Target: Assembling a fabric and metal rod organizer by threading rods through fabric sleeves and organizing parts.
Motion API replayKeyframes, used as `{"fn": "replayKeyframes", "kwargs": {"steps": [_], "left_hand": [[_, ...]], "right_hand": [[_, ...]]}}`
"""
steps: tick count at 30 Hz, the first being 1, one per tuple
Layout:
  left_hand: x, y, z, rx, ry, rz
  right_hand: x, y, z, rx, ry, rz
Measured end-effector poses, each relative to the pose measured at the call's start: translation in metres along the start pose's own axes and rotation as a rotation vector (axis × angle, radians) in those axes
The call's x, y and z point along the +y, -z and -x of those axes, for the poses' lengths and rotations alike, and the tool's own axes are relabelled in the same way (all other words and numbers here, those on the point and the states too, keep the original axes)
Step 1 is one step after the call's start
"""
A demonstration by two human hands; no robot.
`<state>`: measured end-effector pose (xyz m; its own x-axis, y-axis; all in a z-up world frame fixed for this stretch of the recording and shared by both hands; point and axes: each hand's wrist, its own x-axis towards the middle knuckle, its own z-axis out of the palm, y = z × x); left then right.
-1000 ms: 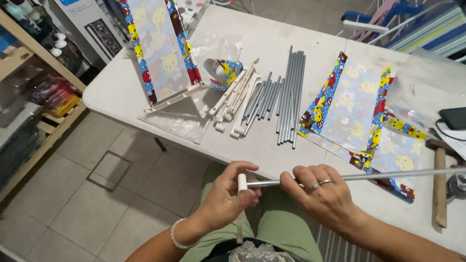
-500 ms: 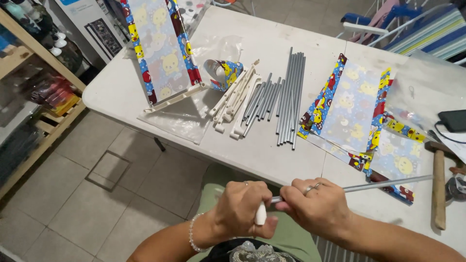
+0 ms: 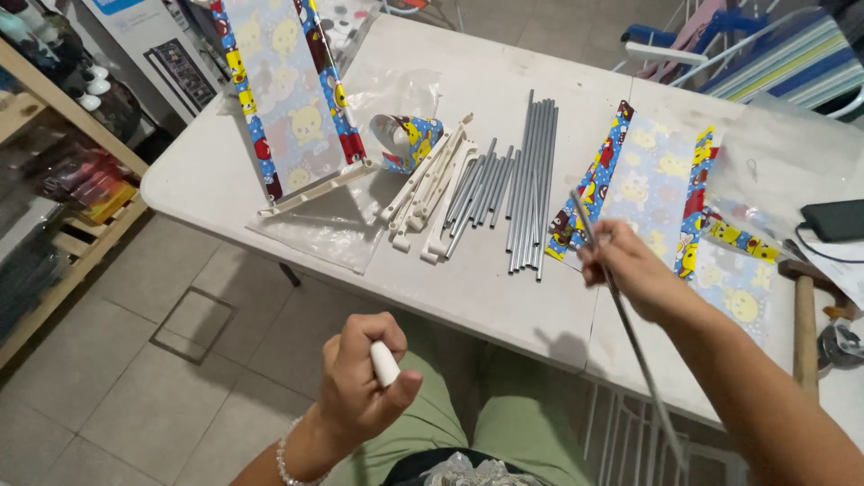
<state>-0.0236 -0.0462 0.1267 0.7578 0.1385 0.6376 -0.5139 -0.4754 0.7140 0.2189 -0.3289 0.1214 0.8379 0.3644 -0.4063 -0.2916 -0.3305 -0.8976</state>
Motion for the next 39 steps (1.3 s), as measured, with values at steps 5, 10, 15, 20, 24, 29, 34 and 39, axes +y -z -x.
{"fn": "replayKeyframes", "kwargs": {"steps": [5,10,15,20,24,29,34,39], "left_hand": [[-0.019,-0.004,0.021,-0.005,0.178,0.05],[-0.039,-0.004,0.041,-0.016,0.331,0.116],[-0.062,0.005,0.064,0.029,0.53,0.117],[-0.08,0.016,0.086,0.17,0.738,0.008],[-0.093,0.014,0.086,0.188,0.903,0.025],[-0.105,0.005,0.08,0.118,0.91,0.036],[-0.112,-0.005,0.067,0.026,0.899,0.022],[-0.1,-0.009,0.014,-0.113,1.086,-0.023]], "right_hand": [[-0.017,-0.008,-0.081,0.134,0.136,-0.131],[-0.025,-0.044,-0.165,0.262,0.069,-0.081],[-0.033,-0.081,-0.217,0.286,-0.066,-0.244],[-0.018,-0.065,-0.263,0.363,-0.022,-0.074],[-0.026,-0.027,-0.272,0.519,-0.032,0.2],[0.004,0.029,-0.321,0.512,-0.079,0.433],[0.014,0.026,-0.325,0.395,-0.037,0.581],[0.023,-0.009,-0.299,0.611,0.266,1.146]]}}
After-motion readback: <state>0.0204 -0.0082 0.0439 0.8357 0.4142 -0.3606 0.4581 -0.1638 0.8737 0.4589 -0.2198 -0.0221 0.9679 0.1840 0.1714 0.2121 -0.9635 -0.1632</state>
